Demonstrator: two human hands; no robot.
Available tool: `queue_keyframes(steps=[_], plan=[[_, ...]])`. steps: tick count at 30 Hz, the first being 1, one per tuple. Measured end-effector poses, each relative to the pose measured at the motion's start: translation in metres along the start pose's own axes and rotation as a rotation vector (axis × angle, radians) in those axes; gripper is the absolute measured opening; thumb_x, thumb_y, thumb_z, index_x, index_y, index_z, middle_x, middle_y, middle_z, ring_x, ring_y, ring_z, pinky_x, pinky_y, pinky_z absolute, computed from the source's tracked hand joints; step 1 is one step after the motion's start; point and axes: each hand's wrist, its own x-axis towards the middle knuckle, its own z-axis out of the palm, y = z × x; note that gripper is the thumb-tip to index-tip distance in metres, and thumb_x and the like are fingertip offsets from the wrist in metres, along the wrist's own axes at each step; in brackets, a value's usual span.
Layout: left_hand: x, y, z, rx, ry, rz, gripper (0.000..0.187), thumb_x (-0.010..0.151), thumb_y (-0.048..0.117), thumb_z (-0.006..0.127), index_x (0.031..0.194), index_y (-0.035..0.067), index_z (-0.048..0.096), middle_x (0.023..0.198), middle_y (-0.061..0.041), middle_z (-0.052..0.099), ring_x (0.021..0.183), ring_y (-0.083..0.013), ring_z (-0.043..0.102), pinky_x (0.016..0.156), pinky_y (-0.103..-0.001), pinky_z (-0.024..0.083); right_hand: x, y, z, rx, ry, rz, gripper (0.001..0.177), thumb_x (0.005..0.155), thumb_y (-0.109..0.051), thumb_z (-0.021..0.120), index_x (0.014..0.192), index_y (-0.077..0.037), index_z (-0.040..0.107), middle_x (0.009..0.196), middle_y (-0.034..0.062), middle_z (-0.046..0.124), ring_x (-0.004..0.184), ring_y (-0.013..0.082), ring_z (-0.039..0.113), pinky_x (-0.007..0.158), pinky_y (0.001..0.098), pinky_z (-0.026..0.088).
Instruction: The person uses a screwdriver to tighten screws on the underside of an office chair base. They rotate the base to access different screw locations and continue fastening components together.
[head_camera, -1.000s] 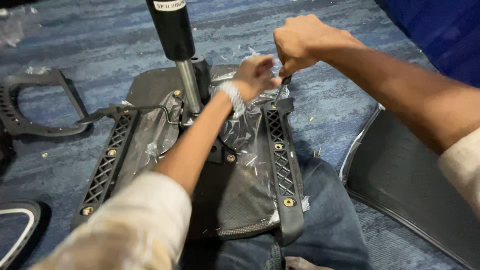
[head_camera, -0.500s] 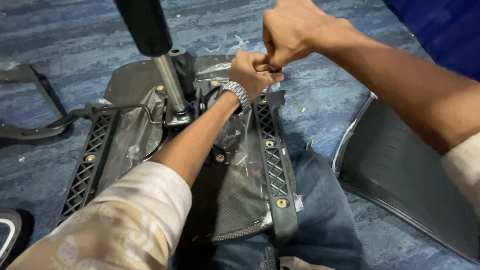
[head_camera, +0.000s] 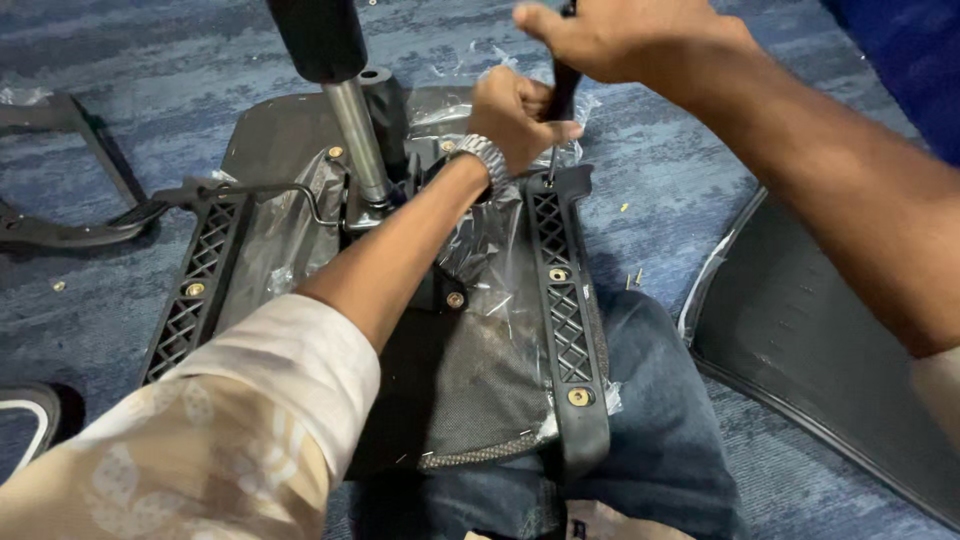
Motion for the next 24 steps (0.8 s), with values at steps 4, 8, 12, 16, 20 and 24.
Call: queue_keyframes(steps=[4,8,12,16,20,24], plan=[[0.001,0.003,0.016,-0.098,-0.062,-0.058,0.023,0.07,0.018,0.093,0.079,0.003,0.079,0.063,-0.004,0.075,0.051,-0.0095,0.061,0.048,-0.028,0.047,0.001,-0.003,-0.006,0.277,-0.427,0.506,0.044,0.101,-0.039,0.072,0.088,0.004,0.073,0.066,0.0166,0.067,0.056,0.0303,0.068,0.049,0.0419,0.055],[0.0,0.002,0.021,-0.049,-0.027,-0.013,0.034,0.063,0.023,0.095,0.087,0.004,0.079,0.069,-0.006,0.076,0.055,-0.0113,0.069,0.054,-0.028,0.055,0.016,-0.006,-0.034,0.424,-0.592,0.79,0.054,0.092,-0.048,0.077,0.08,0.005,0.074,0.064,0.0212,0.068,0.07,0.0356,0.07,0.07,0.0477,0.056],[-0.001,0.01,0.02,0.262,0.136,0.197,0.041,0.059,0.036,0.099,0.078,0.005,0.081,0.072,-0.014,0.075,0.067,-0.0257,0.067,0.064,-0.038,0.054,0.029,-0.004,-0.064,0.553,-0.772,0.802,0.048,0.095,-0.041,0.068,0.074,0.002,0.076,0.062,0.0178,0.07,0.068,0.0342,0.072,0.076,0.0471,0.057],[0.005,0.014,0.007,0.016,-0.137,-0.063,0.032,0.073,0.03,0.091,0.086,0.004,0.078,0.075,-0.011,0.077,0.064,-0.0172,0.073,0.063,-0.032,0.057,0.036,-0.005,-0.08,0.612,-0.792,0.786,0.041,0.095,-0.037,0.066,0.082,0.001,0.074,0.06,0.0169,0.071,0.066,0.0312,0.073,0.071,0.0475,0.057],[0.012,0.017,0.0,-0.023,-0.205,-0.036,0.025,0.074,0.027,0.089,0.082,0.005,0.08,0.066,-0.006,0.074,0.057,-0.0142,0.067,0.058,-0.033,0.053,0.039,-0.007,-0.082,0.649,-0.826,0.762,0.043,0.094,-0.038,0.067,0.089,0.004,0.074,0.064,0.0192,0.071,0.065,0.0303,0.074,0.067,0.046,0.058],[0.015,0.019,-0.006,0.161,-0.234,-0.085,0.048,0.076,0.032,0.095,0.072,-0.007,0.067,0.056,-0.011,0.058,0.05,-0.0163,0.05,0.052,-0.037,0.045,0.04,-0.005,-0.081,0.664,-0.82,0.699,0.033,0.093,-0.031,0.065,0.097,0.001,0.073,0.065,0.0187,0.072,0.063,0.0285,0.075,0.064,0.0451,0.058]])
